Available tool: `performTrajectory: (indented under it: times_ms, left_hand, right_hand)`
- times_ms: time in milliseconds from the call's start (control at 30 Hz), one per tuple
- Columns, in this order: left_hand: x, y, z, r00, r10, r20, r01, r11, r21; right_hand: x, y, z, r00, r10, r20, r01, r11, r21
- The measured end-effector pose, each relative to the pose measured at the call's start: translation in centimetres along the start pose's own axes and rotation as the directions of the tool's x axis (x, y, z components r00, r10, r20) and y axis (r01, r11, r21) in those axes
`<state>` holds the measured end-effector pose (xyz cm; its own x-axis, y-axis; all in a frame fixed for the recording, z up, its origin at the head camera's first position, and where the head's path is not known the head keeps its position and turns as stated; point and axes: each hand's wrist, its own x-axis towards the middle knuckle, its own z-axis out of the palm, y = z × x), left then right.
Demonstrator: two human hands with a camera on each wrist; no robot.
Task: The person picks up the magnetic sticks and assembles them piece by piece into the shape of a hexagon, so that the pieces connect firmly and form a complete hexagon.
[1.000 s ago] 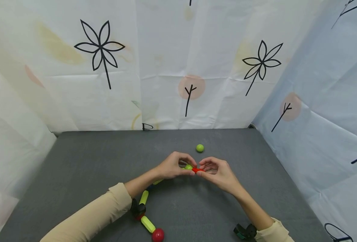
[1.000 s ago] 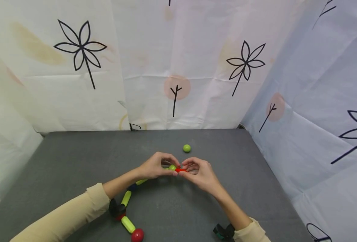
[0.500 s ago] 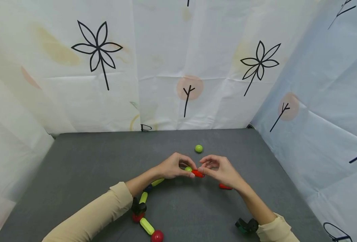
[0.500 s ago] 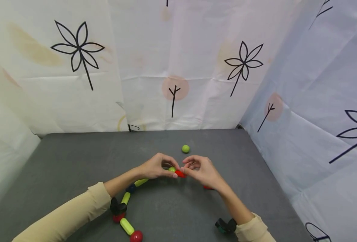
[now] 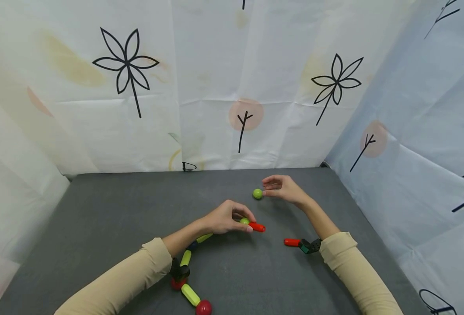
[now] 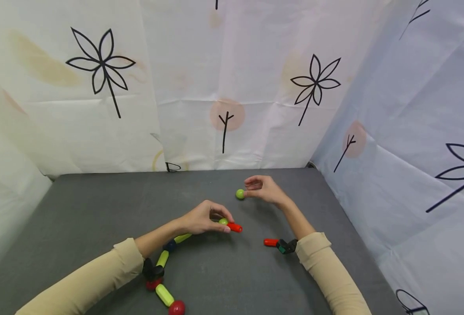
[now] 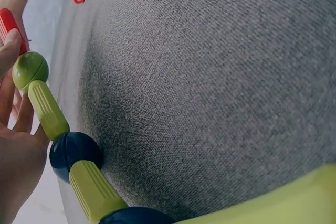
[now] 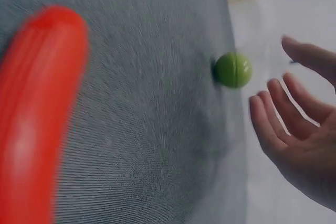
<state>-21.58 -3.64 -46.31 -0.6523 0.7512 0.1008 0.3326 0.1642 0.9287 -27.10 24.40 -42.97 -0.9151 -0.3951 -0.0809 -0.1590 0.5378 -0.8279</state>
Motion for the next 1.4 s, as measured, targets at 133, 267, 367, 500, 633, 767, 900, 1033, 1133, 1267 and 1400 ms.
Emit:
performTrajectory:
  times_ms: [133, 267, 367, 500, 633, 767, 900, 1033, 1133, 1267, 1400]
  left_hand:
    - [-0.1, 0.0, 0.0, 1.000, 0.001, -0.001, -0.001, 1.000, 0.009]
    - [-0.1, 0.0, 0.1, 1.000, 0.007, 0.007, -0.007, 1.000, 0.011]
    - [-0.1, 0.0, 0.1, 1.000, 0.013, 0.012, -0.013, 1.000, 0.010]
    - [-0.3, 0.1, 0.1, 1.000, 0.011, 0.007, -0.011, 1.000, 0.017]
    - [-0.3, 0.1, 0.1, 1.000, 0.008, 0.005, -0.008, 1.000, 0.015]
    - [-0.2, 0.2, 0.1, 1.000, 0.000, 0.004, 0.000, 1.000, 0.012]
    - [-0.2, 0.1, 0.1, 1.000, -0.006, -0.005, 0.006, 1.000, 0.015]
    - [-0.1, -0.1, 0.0, 1.000, -0.009, -0.014, 0.010, 1.000, 0.014]
    - [-0.1, -0.2, -0.1, 1.000, -0.013, -0.018, 0.013, 1.000, 0.015]
    - [-0.1, -0.1, -0.1, 1.000, -0.017, -0.020, 0.017, 1.000, 0.015]
    - [-0.2, 0.0, -0.1, 1.000, -0.014, -0.023, 0.015, 1.000, 0.017]
  right_hand:
    - [2.0, 1.3, 0.0, 0.994, 0.049, 0.097, -0.049, 0.999, 0.003]
    - [3.1, 2.3, 0.2, 0.986, 0.075, 0.147, -0.075, 0.997, -0.003]
    - [3.6, 2.6, 0.4, 0.986, 0.072, 0.151, -0.069, 0.997, -0.026]
    - [3.8, 2.4, 0.8, 0.987, 0.055, 0.150, -0.045, 0.997, -0.068]
    - [3.2, 1.5, 0.8, 0.989, 0.047, 0.139, -0.037, 0.997, -0.070]
    - [1.7, 0.2, 0.3, 0.991, 0.004, 0.137, 0.002, 0.999, -0.041]
    - [-0.5, -0.9, -0.2, 0.989, -0.056, 0.139, 0.058, 0.998, -0.007]
    - [-3.0, -1.9, -0.5, 0.988, -0.083, 0.133, 0.078, 0.996, 0.043]
    - [-4.9, -2.6, -0.7, 0.985, -0.099, 0.138, 0.090, 0.993, 0.070]
    - [-7.3, -3.2, -0.7, 0.976, -0.143, 0.163, 0.128, 0.987, 0.100]
    - [-9.1, -3.5, -0.3, 0.963, -0.177, 0.201, 0.153, 0.980, 0.130]
